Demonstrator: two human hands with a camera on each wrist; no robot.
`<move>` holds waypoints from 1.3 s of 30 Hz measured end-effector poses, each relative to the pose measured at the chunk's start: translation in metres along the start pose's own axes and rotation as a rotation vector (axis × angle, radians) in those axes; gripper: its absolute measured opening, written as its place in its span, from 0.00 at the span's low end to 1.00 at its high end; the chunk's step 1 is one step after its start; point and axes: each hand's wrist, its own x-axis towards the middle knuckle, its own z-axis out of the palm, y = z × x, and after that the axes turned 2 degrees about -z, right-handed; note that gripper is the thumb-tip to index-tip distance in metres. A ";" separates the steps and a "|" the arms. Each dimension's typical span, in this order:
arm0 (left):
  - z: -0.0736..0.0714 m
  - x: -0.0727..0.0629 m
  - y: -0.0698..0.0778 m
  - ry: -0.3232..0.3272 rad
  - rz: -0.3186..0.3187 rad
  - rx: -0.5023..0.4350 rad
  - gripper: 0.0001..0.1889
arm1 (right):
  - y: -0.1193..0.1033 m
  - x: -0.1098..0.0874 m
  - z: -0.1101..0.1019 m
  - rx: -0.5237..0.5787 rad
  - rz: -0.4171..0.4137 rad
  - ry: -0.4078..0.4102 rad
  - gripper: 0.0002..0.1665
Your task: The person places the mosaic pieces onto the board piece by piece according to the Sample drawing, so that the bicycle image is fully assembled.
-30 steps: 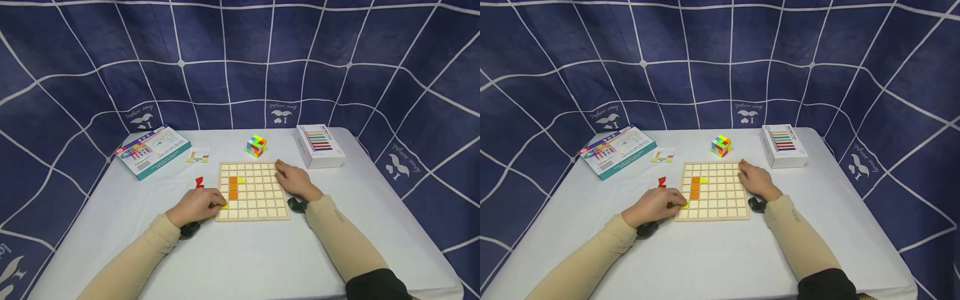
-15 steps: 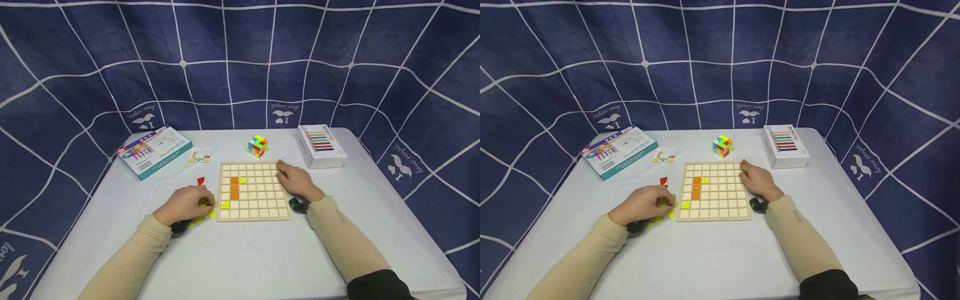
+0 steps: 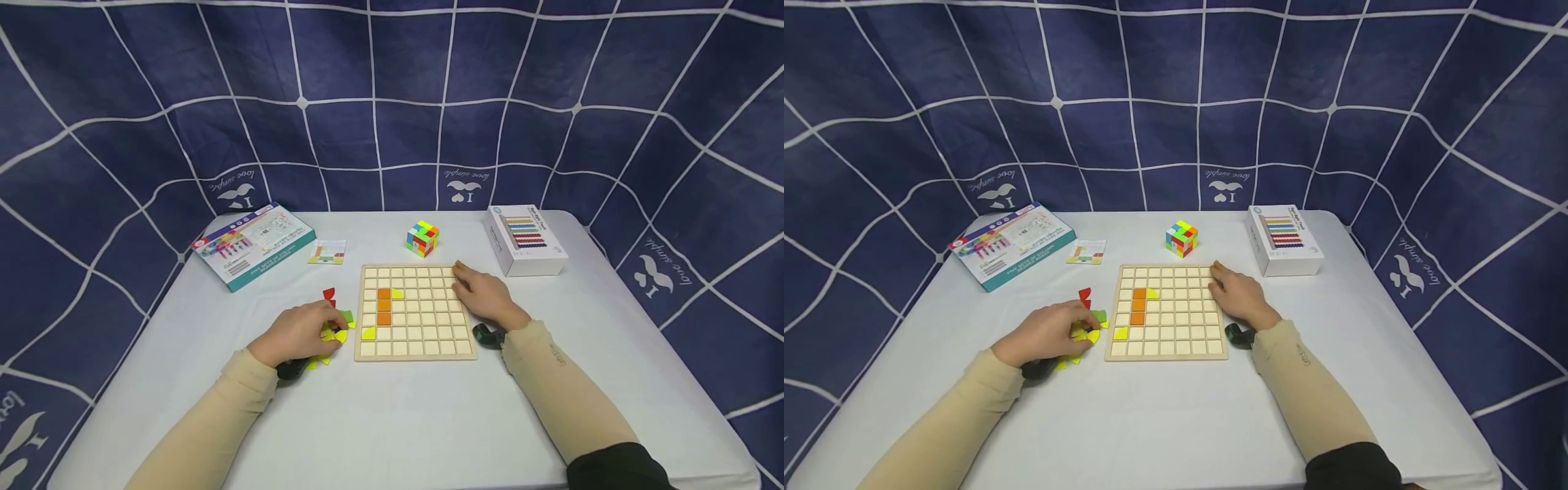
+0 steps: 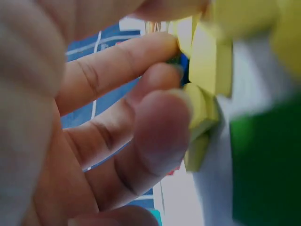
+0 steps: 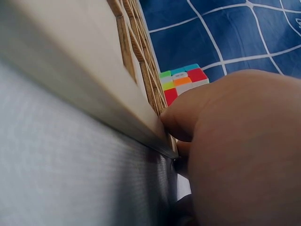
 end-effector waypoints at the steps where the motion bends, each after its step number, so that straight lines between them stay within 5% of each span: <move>1: 0.000 0.001 -0.002 0.003 -0.009 0.005 0.14 | 0.000 0.000 0.000 -0.001 -0.002 -0.002 0.35; 39: 0.009 0.004 0.003 0.037 0.039 -0.019 0.15 | -0.002 -0.001 0.000 0.010 -0.010 0.007 0.34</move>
